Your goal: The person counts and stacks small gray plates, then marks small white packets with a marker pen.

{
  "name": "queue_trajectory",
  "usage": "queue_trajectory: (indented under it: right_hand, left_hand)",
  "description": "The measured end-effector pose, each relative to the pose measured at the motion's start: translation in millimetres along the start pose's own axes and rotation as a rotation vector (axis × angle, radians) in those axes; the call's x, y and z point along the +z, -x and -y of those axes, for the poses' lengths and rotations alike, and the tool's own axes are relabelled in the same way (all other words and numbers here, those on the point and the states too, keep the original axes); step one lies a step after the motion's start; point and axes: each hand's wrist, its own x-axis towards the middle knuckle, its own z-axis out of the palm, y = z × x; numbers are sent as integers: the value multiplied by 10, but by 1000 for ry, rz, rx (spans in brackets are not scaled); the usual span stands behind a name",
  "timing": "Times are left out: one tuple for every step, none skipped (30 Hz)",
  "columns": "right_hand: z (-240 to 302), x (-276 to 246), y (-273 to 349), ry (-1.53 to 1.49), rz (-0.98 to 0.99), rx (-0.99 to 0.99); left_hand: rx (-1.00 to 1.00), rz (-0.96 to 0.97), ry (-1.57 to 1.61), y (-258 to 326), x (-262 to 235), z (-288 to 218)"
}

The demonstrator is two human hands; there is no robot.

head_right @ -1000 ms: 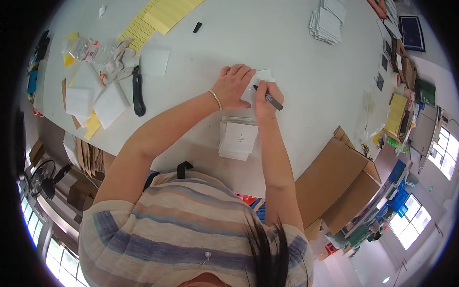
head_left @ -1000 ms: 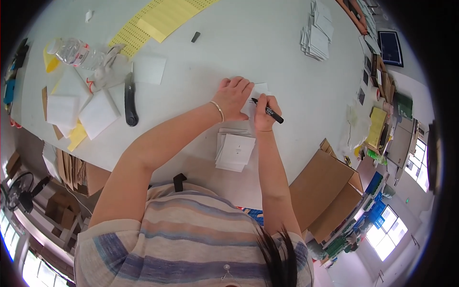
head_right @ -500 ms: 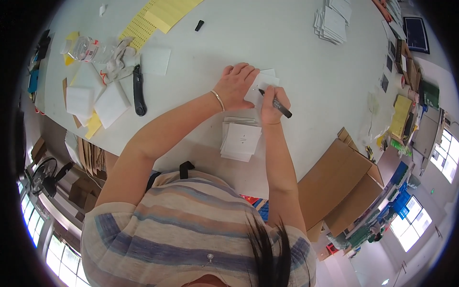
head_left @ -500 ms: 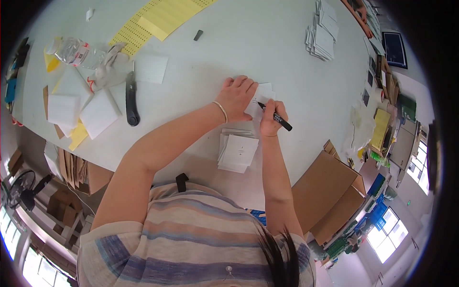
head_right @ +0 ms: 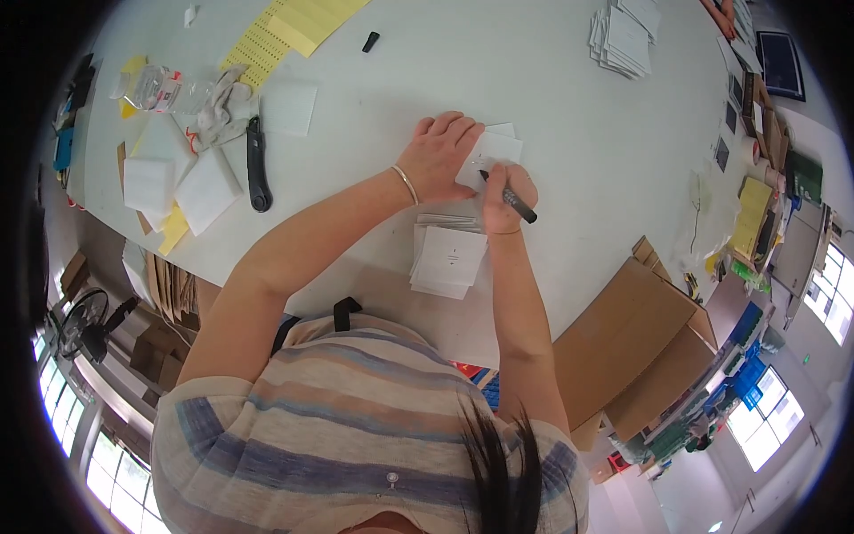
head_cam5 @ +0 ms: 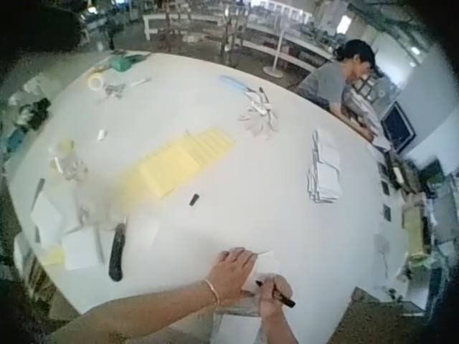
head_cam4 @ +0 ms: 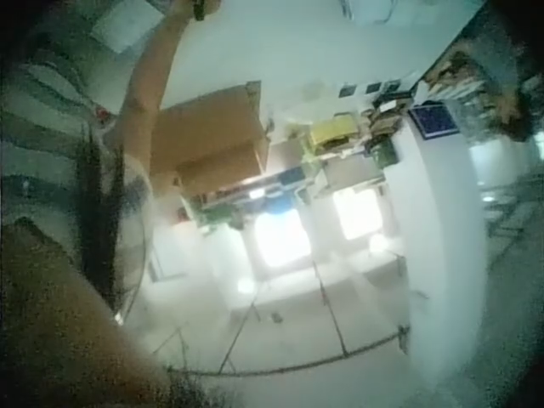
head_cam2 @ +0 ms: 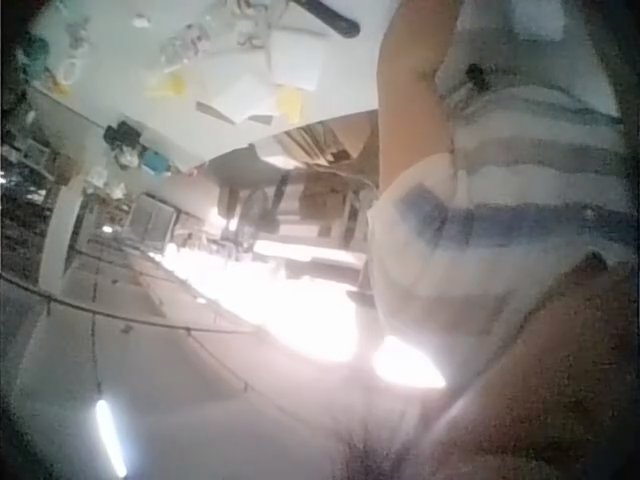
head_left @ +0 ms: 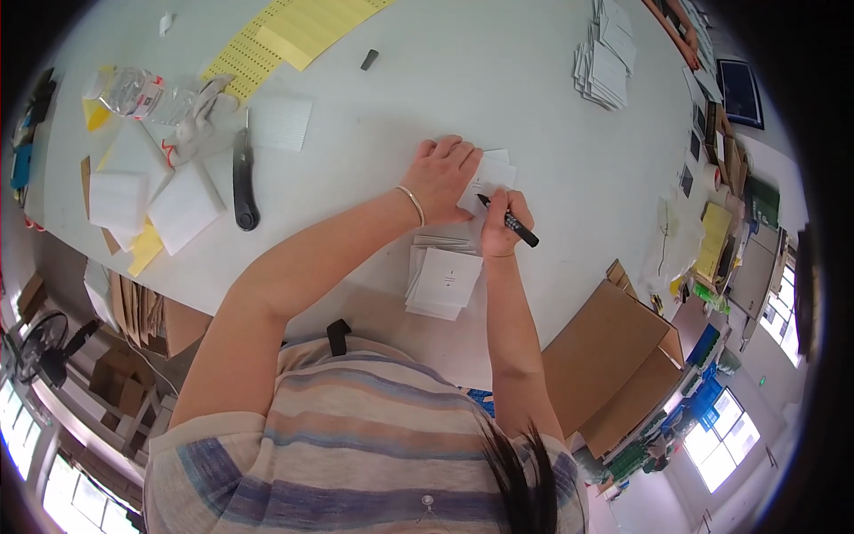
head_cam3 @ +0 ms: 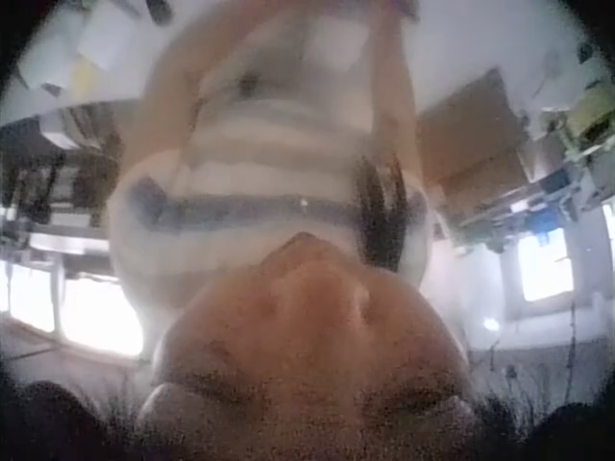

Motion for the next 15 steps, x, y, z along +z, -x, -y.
queue_trajectory:
  right_hand:
    - [10, -5, 0, -1, 1, 0]
    - [21, -16, 2, -8, 8, 19]
    - [24, -21, 4, -15, 14, 38]
    - [16, -25, 1, -14, 13, 39]
    - [3, -22, -8, 26, 24, -8]
    - [-3, -24, -11, 65, 35, -56]
    - [20, -30, -11, 65, 36, -56]
    - [51, -46, -5, -19, 24, 36]
    - [80, -49, -13, -104, 12, 128]
    - [93, -55, -33, -104, 13, 127]
    - [101, -58, -59, -217, -102, 215]
    - [113, -56, -90, -331, -216, 302]
    - [135, -50, -144, -334, -215, 301]
    - [140, -71, -195, -359, -272, 315]
    - [125, -94, -225, -384, -328, 329]
  left_hand:
    - [-1, 5, -1, 2, 2, 0]
    - [-3, 5, -2, 1, 4, 2]
    - [1, 1, -2, -4, 6, 6]
    - [7, -3, -1, -8, 7, -2]
    - [8, -2, 0, -7, 6, -10]
    - [2, -2, -3, -3, 4, -16]
    - [-5, -2, -8, -1, 2, -10]
    - [-6, -2, -9, 1, 0, -4]
    - [0, -9, -17, 3, -4, 3]
    - [8, -16, -24, 2, -18, -4]
    - [7, -17, -25, 6, -36, -3]
    - [30, -32, -47, 19, -58, 4]
    - [53, -46, -71, 32, -105, 0]
    - [58, -43, -66, 58, -162, -48]
    - [95, 5, -59, 119, -223, -108]
